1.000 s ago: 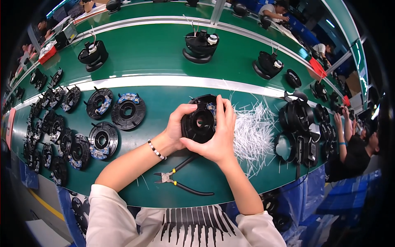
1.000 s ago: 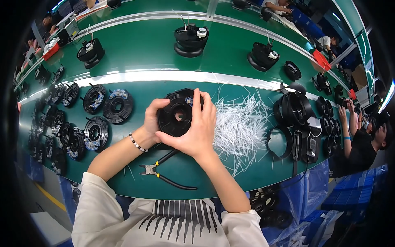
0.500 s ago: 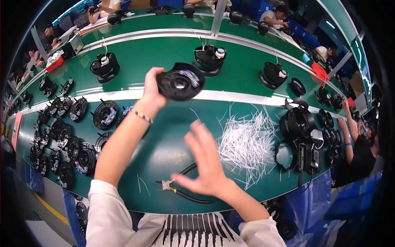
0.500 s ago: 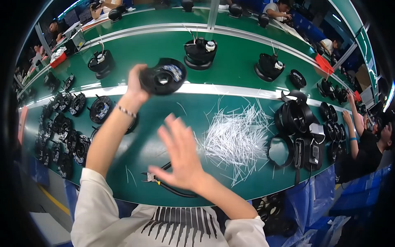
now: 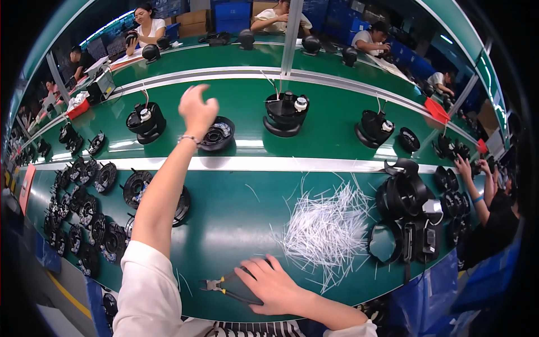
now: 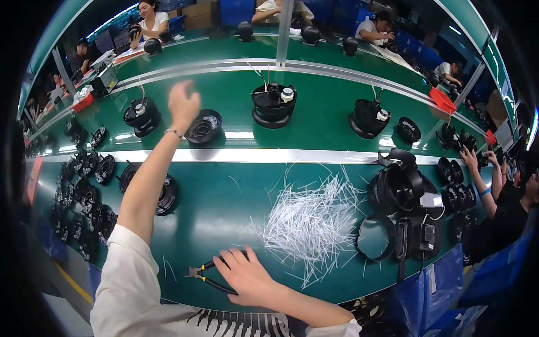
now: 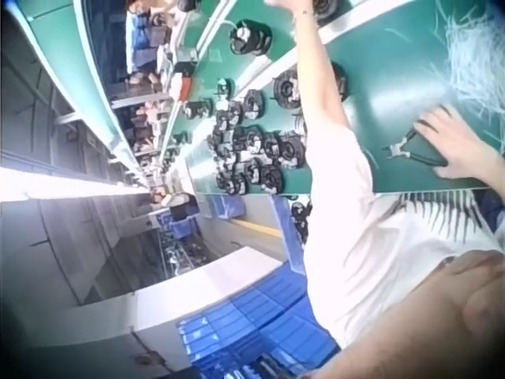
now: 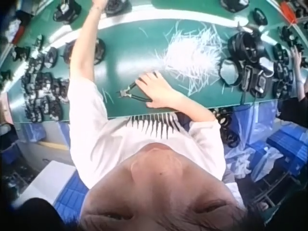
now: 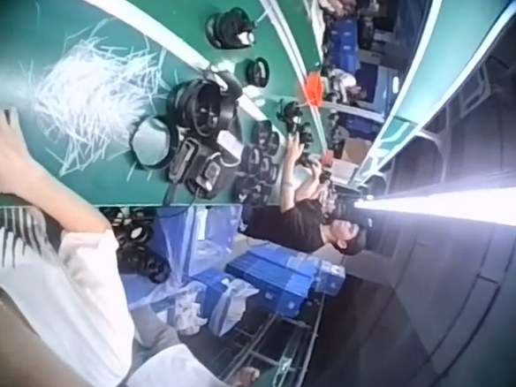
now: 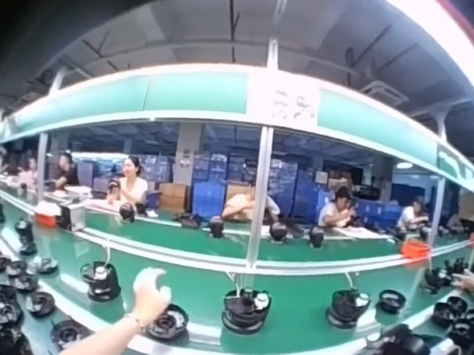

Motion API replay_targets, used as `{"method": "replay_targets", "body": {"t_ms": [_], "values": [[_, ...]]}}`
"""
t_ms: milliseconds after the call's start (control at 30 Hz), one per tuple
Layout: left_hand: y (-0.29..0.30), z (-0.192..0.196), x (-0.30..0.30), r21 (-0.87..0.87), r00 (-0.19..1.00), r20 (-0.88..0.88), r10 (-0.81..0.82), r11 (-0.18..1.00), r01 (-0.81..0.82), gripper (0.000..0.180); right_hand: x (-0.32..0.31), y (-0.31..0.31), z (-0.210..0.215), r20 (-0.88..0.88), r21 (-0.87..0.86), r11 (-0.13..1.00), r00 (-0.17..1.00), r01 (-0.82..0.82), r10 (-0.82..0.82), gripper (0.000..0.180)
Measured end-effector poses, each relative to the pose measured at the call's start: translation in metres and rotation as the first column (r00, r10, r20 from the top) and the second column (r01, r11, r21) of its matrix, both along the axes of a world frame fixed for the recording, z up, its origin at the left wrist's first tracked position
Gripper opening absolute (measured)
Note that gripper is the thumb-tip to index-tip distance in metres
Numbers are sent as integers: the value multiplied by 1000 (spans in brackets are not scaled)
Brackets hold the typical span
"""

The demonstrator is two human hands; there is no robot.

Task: Assembling electronic components and trimming wires on a factory production line.

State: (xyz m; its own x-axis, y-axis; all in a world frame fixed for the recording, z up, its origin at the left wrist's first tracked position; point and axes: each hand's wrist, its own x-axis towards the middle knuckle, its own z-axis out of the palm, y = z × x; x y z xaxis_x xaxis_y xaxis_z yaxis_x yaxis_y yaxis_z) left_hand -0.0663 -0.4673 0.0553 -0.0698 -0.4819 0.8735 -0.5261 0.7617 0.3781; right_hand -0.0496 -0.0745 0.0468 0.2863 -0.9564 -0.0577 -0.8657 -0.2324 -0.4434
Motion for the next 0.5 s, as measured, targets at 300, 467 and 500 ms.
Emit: {"method": "replay_targets", "body": {"t_ms": [300, 467, 500], "values": [[120, -43, -195, 421, 504, -860, -85, -677, 604, 94, -27, 22, 29, 314, 1, 994, 944, 108, -103, 55], [105, -46, -193, 221, 363, -885, 293, -421, 879, 36, -68, 30, 46, 543, -53, 994, 838, 97, -53, 54], [114, -45, -192, 224, 331, -903, 275, -357, 907, 34, -71, 35, 44, 705, -52, 985, 705, 166, -81, 55]]}}
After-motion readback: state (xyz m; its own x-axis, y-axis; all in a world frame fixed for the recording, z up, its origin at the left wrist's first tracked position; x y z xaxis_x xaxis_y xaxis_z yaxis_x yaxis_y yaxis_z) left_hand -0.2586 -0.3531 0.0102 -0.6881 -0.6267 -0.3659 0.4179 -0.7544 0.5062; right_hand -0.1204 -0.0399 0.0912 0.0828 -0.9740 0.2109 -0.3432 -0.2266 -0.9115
